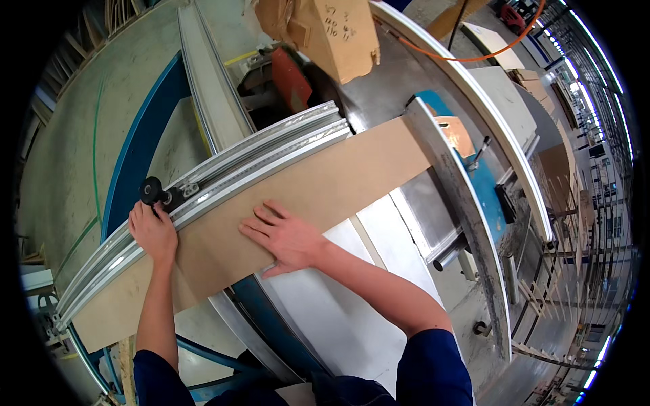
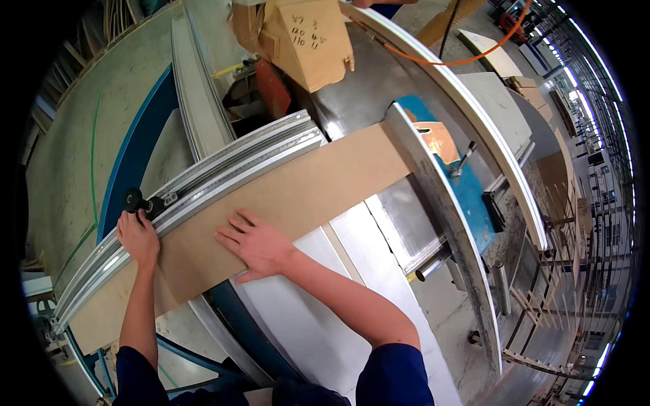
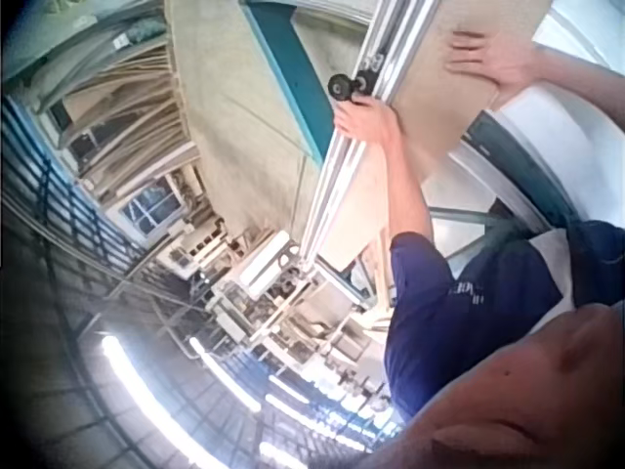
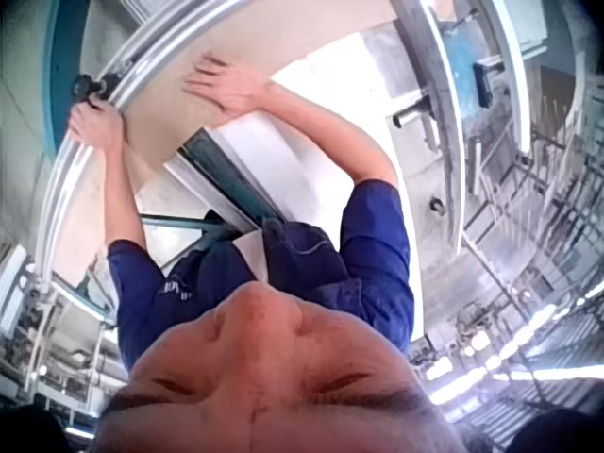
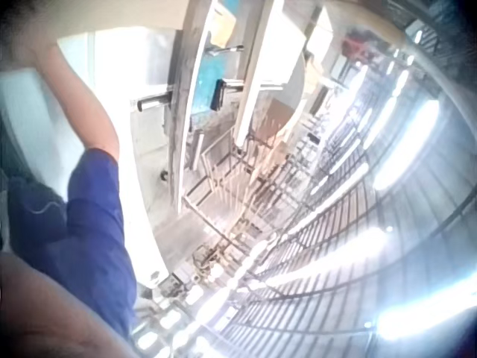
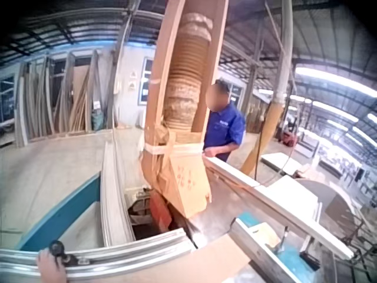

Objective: The person feeds rectangular wooden boards through a table saw to cut them to length, then carries the cut pieces to a nearby workbench. The person also uses a wrench to adjust a knob on the saw's fence assembly.

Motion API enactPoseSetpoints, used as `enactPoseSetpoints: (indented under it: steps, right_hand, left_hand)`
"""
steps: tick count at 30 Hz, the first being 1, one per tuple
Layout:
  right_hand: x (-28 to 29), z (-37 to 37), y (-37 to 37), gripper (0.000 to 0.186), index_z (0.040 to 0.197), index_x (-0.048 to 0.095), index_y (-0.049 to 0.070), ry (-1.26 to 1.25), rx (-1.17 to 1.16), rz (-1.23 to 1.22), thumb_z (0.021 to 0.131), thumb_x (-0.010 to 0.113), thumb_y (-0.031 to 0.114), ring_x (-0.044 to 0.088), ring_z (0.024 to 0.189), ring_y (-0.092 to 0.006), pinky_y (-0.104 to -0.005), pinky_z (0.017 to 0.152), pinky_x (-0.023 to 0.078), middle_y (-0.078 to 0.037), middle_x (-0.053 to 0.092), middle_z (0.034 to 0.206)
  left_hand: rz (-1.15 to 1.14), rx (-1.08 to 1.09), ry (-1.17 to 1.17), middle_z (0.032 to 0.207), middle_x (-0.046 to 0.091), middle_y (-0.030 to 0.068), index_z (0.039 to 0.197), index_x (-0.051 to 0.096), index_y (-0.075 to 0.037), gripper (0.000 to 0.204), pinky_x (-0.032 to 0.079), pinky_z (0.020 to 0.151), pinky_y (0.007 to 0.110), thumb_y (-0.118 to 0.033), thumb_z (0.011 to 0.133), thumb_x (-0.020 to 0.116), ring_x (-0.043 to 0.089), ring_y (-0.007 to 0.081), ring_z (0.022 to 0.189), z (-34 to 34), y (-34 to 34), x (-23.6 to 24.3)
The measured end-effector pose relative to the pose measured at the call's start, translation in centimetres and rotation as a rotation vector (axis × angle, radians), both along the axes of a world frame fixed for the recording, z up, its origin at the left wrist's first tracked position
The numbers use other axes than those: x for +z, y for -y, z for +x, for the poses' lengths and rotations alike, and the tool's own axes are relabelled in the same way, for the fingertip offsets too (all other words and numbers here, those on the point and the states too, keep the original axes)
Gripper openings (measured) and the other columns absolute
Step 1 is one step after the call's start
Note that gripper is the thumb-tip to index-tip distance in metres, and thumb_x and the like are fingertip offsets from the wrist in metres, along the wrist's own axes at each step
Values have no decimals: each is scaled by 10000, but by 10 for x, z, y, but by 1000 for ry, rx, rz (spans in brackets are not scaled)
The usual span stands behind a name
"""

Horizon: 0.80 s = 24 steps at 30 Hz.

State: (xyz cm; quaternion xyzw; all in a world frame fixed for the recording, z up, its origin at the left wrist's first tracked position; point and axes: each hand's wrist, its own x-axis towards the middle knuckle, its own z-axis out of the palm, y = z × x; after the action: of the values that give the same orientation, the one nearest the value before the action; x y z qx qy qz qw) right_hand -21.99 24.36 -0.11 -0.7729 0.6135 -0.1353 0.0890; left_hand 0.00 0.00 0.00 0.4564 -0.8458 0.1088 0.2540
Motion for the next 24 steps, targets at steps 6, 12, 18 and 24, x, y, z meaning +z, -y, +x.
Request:
enactPoseSetpoints:
  steps: [6,12,18,24]
  right_hand:
    - [-2,18,-1,1068,1526,363,7,-36,-25,-112,802,601,755,390,1439,-317,-541,1259,169,-137,456,1524]
    - [-7,14,-1,1015,1495,414,13,-101,-9,-141,816,596,745,416,1414,-329,-559,1251,179,-134,488,1485]
    - [-14,16,-9,981,1447,481,8,-101,-8,-186,804,609,738,430,1367,-353,-562,1233,206,-124,513,1448]
    - [-20,21,-3,990,1435,501,11,-85,15,-255,781,624,745,425,1362,-350,-555,1234,204,-116,515,1447]
  left_hand:
    - [73,28,33,1178,631,131,1204,620,-35,267,375,1076,452,-185,989,572,557,344,1144,16,-2,22]
    - [321,-219,-513,1207,614,189,1199,604,38,265,415,1042,413,-131,995,604,568,320,1164,92,-92,23]
    - [1296,645,-1308,1082,644,108,1200,603,16,394,521,821,273,-331,1017,638,636,179,1014,200,-154,-15]
    - [1263,499,-1802,1317,628,132,1356,538,18,466,535,1059,354,-307,1031,615,622,245,1207,237,-94,-38]
